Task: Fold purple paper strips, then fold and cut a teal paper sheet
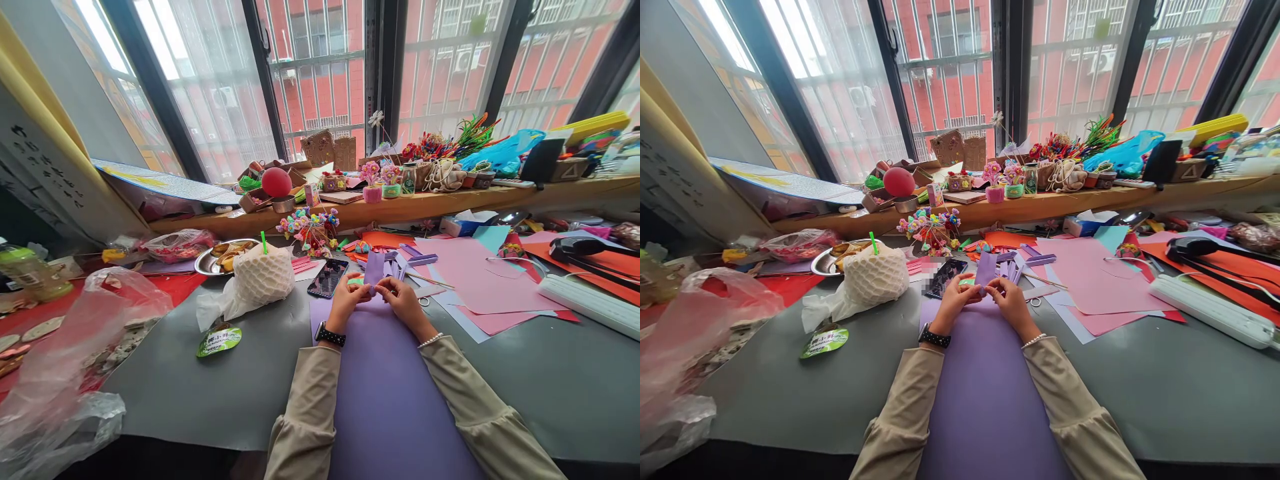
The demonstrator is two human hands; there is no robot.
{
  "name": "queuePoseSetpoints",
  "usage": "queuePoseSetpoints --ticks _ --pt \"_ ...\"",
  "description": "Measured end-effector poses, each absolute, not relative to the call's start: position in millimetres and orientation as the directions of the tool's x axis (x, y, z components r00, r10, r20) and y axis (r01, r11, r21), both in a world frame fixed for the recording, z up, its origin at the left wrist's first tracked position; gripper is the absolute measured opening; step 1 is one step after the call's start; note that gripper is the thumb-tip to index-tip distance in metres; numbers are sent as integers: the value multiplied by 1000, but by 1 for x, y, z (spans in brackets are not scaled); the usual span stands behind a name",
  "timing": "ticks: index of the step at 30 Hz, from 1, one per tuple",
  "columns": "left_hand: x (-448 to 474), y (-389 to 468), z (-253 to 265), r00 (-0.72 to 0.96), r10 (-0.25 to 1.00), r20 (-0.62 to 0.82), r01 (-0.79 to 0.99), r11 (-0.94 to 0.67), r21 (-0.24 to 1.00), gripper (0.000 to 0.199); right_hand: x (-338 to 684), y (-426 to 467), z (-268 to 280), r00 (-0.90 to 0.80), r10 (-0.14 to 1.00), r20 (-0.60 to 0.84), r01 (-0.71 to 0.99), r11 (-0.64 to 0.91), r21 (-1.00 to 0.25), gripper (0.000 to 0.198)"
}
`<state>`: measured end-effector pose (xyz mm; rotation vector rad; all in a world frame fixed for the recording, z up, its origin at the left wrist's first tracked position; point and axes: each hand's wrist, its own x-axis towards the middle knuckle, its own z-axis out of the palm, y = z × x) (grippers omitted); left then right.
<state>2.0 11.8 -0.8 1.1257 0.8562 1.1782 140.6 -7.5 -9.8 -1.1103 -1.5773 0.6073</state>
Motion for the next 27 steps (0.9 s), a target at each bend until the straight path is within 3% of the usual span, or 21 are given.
queuePoseSetpoints --ticks 14,17,21,27 --pt "0 9 1 287 957 46 -251 29 967 60 141 -7 -12 -15 886 463 356 438 -826 26" --pt "0 9 2 268 963 39 -256 32 966 59 140 -5 -14 13 893 450 255 433 -865 28" --pt "1 9 4 223 974 34 -286 32 958 57 141 -1 -17 85 910 407 90 400 -912 46" --pt "1 8 5 244 969 36 -293 38 955 57 143 -3 -15 20 923 385 198 374 -906 30"
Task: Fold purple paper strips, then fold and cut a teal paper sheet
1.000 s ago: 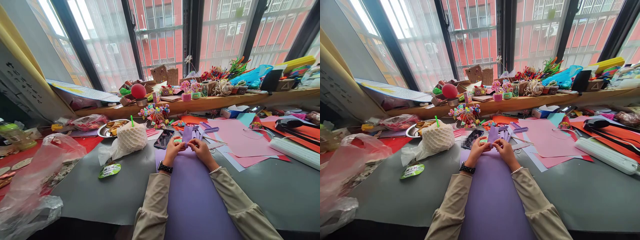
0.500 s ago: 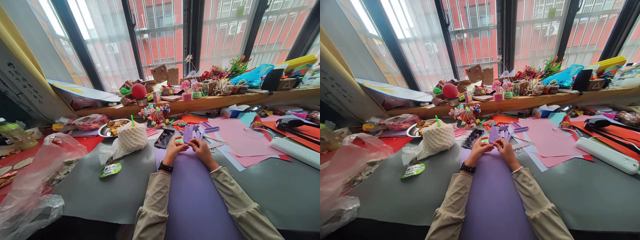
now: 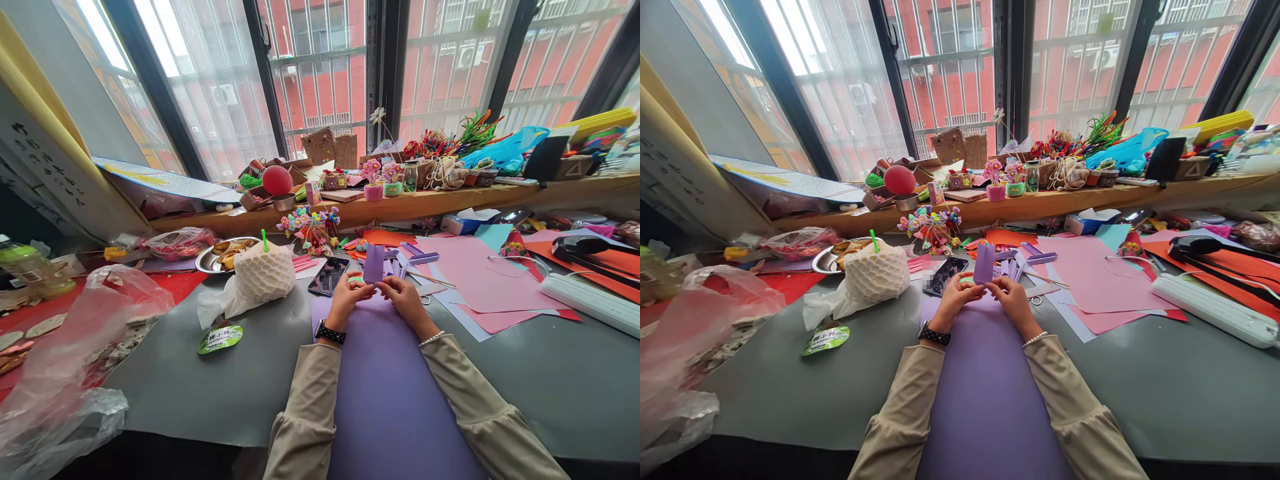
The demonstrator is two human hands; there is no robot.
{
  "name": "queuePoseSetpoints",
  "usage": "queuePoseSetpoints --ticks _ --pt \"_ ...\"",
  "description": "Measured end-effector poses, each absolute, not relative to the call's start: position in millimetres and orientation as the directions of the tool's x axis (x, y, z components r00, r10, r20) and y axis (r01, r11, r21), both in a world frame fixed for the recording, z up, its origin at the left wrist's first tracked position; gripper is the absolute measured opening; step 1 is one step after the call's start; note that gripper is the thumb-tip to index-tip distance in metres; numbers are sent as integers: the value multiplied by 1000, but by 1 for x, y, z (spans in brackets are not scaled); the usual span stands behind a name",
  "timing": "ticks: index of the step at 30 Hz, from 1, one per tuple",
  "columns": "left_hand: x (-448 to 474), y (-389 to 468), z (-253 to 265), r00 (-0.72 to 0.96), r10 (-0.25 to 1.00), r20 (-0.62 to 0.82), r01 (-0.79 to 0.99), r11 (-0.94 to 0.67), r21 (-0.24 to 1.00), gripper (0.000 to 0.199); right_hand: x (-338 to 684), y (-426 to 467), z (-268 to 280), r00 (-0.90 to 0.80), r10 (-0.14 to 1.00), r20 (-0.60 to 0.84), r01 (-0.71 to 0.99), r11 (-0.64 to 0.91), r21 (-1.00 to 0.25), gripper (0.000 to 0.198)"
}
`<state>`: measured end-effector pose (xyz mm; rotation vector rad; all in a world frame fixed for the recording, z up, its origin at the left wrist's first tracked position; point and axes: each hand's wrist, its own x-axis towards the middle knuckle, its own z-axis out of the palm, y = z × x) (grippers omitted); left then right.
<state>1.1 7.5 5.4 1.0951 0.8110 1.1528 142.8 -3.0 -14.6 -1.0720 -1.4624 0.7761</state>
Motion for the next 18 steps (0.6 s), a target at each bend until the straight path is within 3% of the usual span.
queuePoseSetpoints --ticks 18 --pt "1 10 4 249 967 46 -190 2 982 58 143 -7 -11 -4 914 406 342 383 -858 25"
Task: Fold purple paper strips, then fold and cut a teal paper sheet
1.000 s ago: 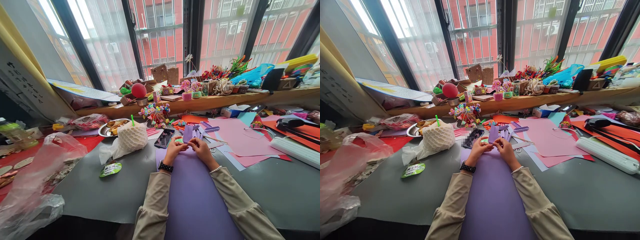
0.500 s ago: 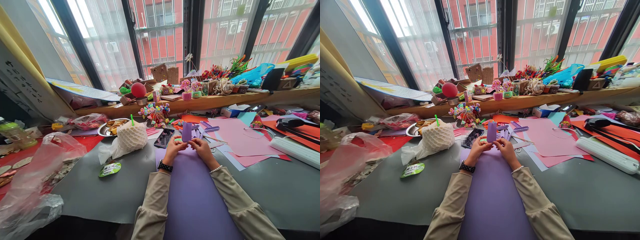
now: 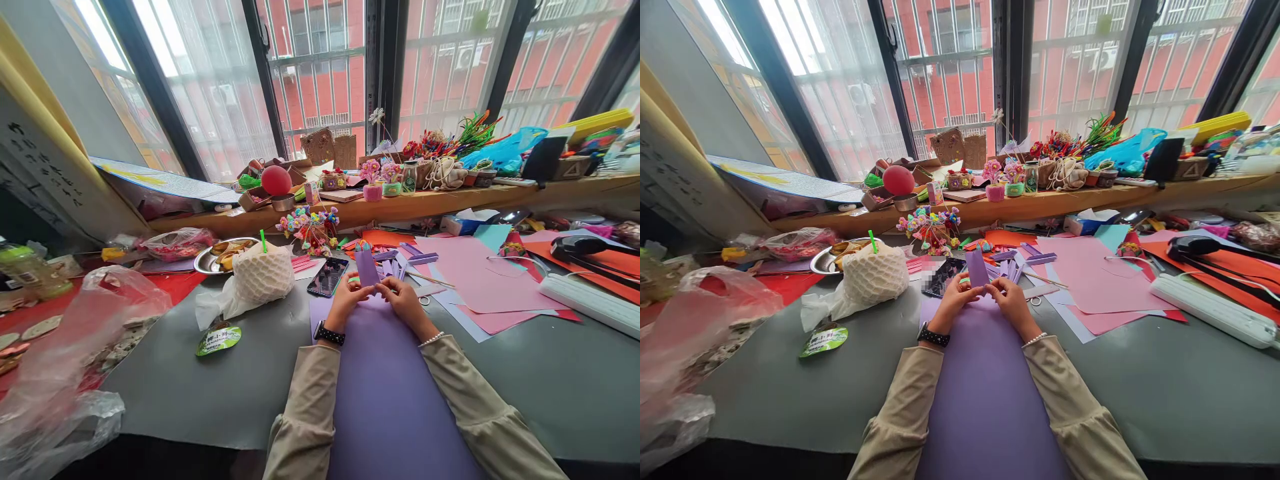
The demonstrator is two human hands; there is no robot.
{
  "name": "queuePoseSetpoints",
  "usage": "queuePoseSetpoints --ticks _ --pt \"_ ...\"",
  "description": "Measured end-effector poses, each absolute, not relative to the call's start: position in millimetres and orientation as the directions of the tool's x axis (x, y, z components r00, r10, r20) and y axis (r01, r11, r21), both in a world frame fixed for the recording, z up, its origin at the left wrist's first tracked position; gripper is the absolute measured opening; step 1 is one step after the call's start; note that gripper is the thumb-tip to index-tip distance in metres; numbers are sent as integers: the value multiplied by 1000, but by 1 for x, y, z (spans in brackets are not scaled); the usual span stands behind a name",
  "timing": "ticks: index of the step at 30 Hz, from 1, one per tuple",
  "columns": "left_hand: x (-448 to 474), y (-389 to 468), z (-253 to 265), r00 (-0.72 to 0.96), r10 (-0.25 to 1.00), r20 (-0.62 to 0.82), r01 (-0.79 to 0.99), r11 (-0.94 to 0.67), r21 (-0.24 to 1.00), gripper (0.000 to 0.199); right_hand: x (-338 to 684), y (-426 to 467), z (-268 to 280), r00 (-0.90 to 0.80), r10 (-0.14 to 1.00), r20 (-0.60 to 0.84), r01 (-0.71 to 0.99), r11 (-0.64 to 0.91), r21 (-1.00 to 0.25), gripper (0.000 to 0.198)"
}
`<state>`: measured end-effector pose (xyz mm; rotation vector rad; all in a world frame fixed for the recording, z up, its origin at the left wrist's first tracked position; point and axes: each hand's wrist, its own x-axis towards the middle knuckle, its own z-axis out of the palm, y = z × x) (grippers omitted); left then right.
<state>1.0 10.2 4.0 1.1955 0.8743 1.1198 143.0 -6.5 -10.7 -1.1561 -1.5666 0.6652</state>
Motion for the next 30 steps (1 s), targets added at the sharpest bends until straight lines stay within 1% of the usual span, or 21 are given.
queuePoseSetpoints --ticks 5,10,15,22,27,30 --pt "-1 11 3 272 961 44 -210 15 978 57 142 -7 -10 -29 922 385 342 371 -863 26" --pt "-1 11 5 219 975 19 -261 40 964 57 140 -9 -7 -74 926 371 320 374 -871 26" --pt "0 11 5 211 977 10 -281 51 958 55 139 -9 -7 -128 911 392 316 412 -854 24" --pt "-1 11 4 231 972 32 -265 31 964 55 139 -11 -6 -123 909 399 303 417 -857 22" --pt "-1 11 4 237 971 40 -260 23 965 57 138 -12 -5 -125 914 385 268 405 -874 24" --pt "0 10 5 228 973 22 -246 36 969 58 139 -10 -8 -80 917 390 242 398 -885 24"
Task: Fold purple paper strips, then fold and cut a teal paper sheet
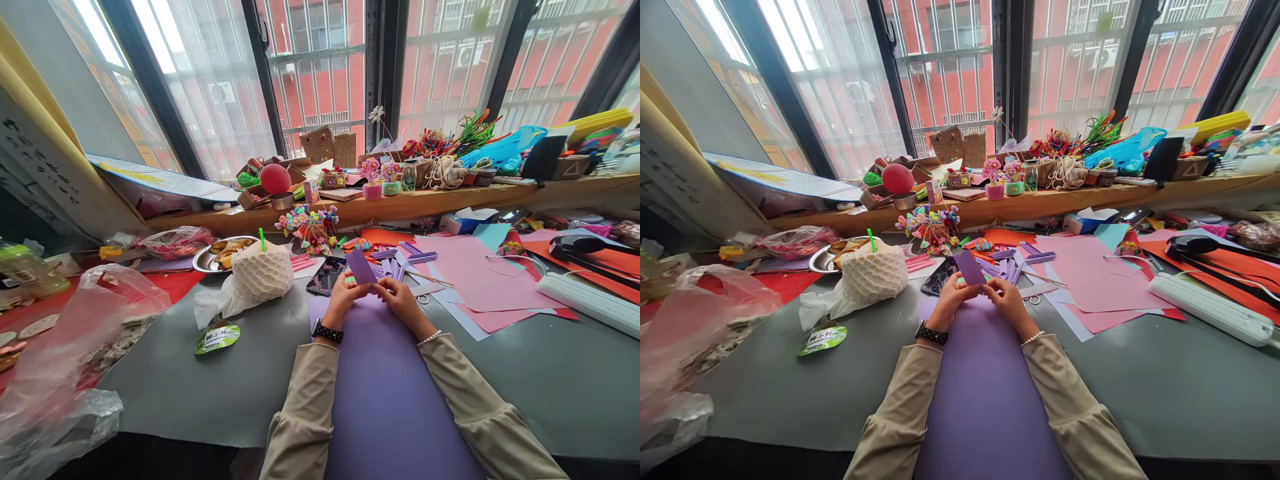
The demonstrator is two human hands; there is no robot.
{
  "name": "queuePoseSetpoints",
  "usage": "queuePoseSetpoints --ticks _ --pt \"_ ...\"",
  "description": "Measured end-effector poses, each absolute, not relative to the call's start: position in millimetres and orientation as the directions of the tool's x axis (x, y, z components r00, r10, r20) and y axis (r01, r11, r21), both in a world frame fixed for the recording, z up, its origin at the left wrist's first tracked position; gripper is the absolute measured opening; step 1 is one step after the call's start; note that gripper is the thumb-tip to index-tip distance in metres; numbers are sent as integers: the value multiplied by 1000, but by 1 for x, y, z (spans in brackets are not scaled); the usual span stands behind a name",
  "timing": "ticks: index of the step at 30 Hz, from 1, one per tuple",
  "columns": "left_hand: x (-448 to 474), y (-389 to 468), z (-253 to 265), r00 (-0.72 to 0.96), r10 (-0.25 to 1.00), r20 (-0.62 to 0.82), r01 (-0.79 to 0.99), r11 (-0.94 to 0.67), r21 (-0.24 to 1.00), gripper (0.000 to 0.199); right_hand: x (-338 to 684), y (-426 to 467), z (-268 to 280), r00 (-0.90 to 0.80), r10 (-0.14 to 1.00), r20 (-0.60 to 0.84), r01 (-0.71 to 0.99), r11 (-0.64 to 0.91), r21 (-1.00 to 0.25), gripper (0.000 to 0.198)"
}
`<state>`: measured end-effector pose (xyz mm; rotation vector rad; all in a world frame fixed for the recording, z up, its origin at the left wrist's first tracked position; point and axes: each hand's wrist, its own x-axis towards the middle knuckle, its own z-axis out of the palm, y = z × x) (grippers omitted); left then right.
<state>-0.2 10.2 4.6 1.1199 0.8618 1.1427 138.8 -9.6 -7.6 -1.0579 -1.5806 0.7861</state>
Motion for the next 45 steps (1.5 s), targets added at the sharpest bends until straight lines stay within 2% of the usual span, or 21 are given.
queuePoseSetpoints --ticks 9,17,20,23,29,32,36,38,45 --pt "1 9 5 213 977 17 -211 29 977 56 140 -10 -7 -73 933 352 166 359 -919 23" --pt "1 6 9 237 971 7 -197 41 980 58 141 -7 -9 -44 946 320 139 323 -936 34" --pt "1 6 9 297 955 -4 -156 53 986 56 143 -5 -11 68 948 311 144 299 -943 40" --pt "1 9 6 367 930 -14 -86 48 995 53 144 -4 -11 159 930 331 138 312 -940 37" --pt "3 13 0 498 867 11 -33 6 999 51 142 -5 -11 205 908 365 135 343 -930 30" --pt "3 12 1 444 894 56 -65 -30 997 44 142 -6 -11 109 930 352 115 340 -933 28" --pt "2 10 3 264 964 42 -101 -16 995 32 141 -6 -12 -5 942 336 127 334 -934 28" --pt "2 10 3 237 970 47 -131 -16 991 30 141 -6 -13 5 941 338 158 333 -930 28" --pt "3 8 3 295 955 32 -103 -2 995 27 141 -6 -14 138 910 391 225 356 -907 31"
